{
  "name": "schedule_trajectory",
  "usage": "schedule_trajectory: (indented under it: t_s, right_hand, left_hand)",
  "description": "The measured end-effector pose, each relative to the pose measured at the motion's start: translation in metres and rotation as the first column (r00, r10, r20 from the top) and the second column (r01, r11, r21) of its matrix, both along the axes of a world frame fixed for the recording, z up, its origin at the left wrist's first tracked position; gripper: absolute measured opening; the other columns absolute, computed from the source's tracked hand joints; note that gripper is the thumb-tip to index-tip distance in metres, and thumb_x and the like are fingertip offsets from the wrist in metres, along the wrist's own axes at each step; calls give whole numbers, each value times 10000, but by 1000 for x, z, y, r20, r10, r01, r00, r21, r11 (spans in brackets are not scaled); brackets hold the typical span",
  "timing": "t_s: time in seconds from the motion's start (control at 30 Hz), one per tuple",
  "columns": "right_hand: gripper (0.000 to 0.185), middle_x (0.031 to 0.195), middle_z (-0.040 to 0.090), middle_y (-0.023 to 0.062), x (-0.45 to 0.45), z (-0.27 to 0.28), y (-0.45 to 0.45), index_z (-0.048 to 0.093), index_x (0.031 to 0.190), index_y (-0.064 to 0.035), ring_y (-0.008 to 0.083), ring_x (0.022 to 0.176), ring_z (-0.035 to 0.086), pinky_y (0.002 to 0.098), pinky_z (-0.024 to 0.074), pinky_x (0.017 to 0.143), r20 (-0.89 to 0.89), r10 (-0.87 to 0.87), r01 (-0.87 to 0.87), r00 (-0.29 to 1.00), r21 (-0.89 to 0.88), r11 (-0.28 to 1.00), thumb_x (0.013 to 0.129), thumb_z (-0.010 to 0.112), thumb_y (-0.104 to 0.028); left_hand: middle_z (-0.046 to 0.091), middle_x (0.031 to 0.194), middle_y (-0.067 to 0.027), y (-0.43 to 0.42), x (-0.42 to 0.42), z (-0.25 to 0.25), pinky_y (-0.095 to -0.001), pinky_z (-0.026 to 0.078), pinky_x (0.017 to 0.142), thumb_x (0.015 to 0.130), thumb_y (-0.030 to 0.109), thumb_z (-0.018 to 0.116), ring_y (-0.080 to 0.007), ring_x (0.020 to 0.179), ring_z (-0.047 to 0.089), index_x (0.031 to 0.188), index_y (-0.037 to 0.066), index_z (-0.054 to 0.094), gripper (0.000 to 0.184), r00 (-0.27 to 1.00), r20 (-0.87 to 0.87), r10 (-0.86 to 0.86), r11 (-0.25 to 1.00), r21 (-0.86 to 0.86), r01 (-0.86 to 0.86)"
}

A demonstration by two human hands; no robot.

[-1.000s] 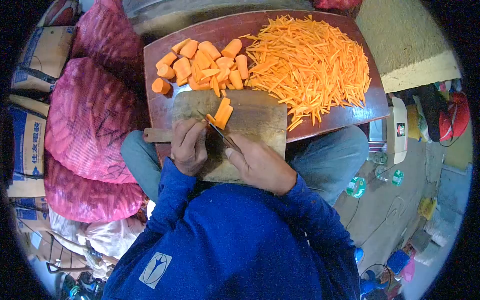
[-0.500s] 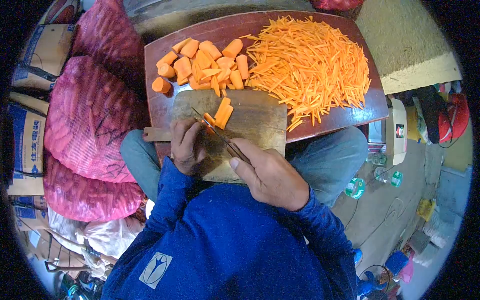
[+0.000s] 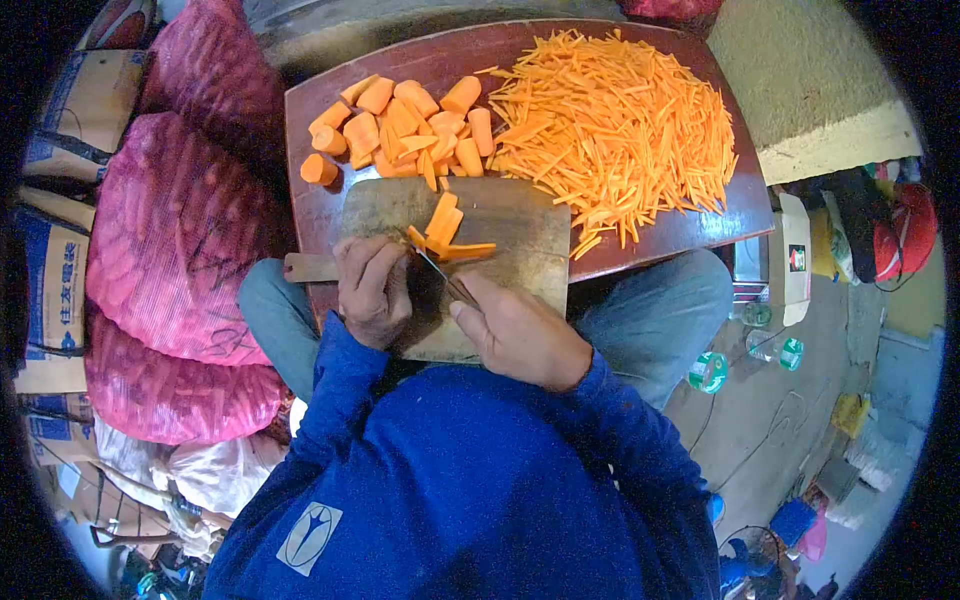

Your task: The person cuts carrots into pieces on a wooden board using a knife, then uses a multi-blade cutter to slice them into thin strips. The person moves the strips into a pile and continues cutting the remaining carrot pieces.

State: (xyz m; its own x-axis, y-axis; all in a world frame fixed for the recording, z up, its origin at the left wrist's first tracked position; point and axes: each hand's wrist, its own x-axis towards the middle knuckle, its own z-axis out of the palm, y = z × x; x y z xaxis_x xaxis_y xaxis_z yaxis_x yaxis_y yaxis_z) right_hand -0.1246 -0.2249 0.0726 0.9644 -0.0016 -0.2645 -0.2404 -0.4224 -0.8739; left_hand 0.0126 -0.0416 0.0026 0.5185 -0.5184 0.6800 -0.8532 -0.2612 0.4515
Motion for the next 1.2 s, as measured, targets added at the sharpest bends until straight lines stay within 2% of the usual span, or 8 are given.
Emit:
schedule_trajectory:
  t_s: [0.13,0.2,0.43,0.83,0.93,1.0,1.13,1.2]
  right_hand:
    - [272,913,669,287,0,20,1,566,1262,-7,522,861,662,531,525,742,47,-64,60,997,92,994,1074,557,-204]
    - [281,925,671,282,-3,35,1,568,1272,-3,509,875,671,519,527,747,50,-70,66,996,79,995,1074,560,-201]
    - [308,948,684,272,-8,45,1,567,1311,8,488,892,696,508,534,748,136,-71,65,988,51,997,1067,579,-180]
    - [313,924,694,301,-9,30,8,560,1304,-8,534,899,681,579,531,767,40,-56,56,998,-10,998,1063,571,-208]
    - [310,925,695,309,-6,6,7,570,1282,-9,547,889,672,590,527,765,-55,-28,26,998,-39,999,1063,566,-228]
    - [305,914,691,308,-5,7,5,574,1272,-7,547,878,669,588,525,755,-62,-16,14,998,-34,999,1062,566,-229]
    - [294,881,675,293,-8,17,2,581,1255,3,524,844,671,556,524,731,7,-42,41,999,33,999,1061,566,-218]
    - [288,875,669,284,-8,32,3,581,1252,5,510,837,672,539,522,727,39,-62,60,997,56,997,1062,565,-211]
  left_hand:
    - [678,1062,-163,4,3,-8,-492,481,917,760,-52,757,-367,951,636,1087,15,707,338,1000,8,-7,1000,11,6]
    - [665,1047,-125,5,6,-9,-472,441,892,742,-29,769,-304,907,648,1094,18,690,364,997,75,-7,1000,8,7]
    - [665,1033,-134,4,4,-3,-482,440,900,710,-29,743,-313,900,644,1083,10,687,379,1000,28,-12,1000,7,12]
    - [677,1017,-109,6,4,-2,-452,422,872,760,-3,778,-296,880,640,1045,23,692,299,999,45,-6,1000,17,5]
    - [688,1025,-145,3,3,-7,-500,454,922,766,18,758,-366,940,604,1059,15,701,298,1000,7,15,1000,-1,-15]
    - [698,1020,-134,3,1,-2,-490,454,912,771,-93,763,-347,910,618,1039,17,703,295,1000,7,22,1000,-6,-22]
    - [698,1027,-145,6,3,-8,-494,455,927,731,-25,749,-360,927,621,1055,10,703,329,1000,17,14,1000,-8,-14]
    - [689,1030,-114,9,5,-4,-468,427,876,696,-17,733,-309,900,640,1045,22,693,353,999,50,-4,1000,-1,4]
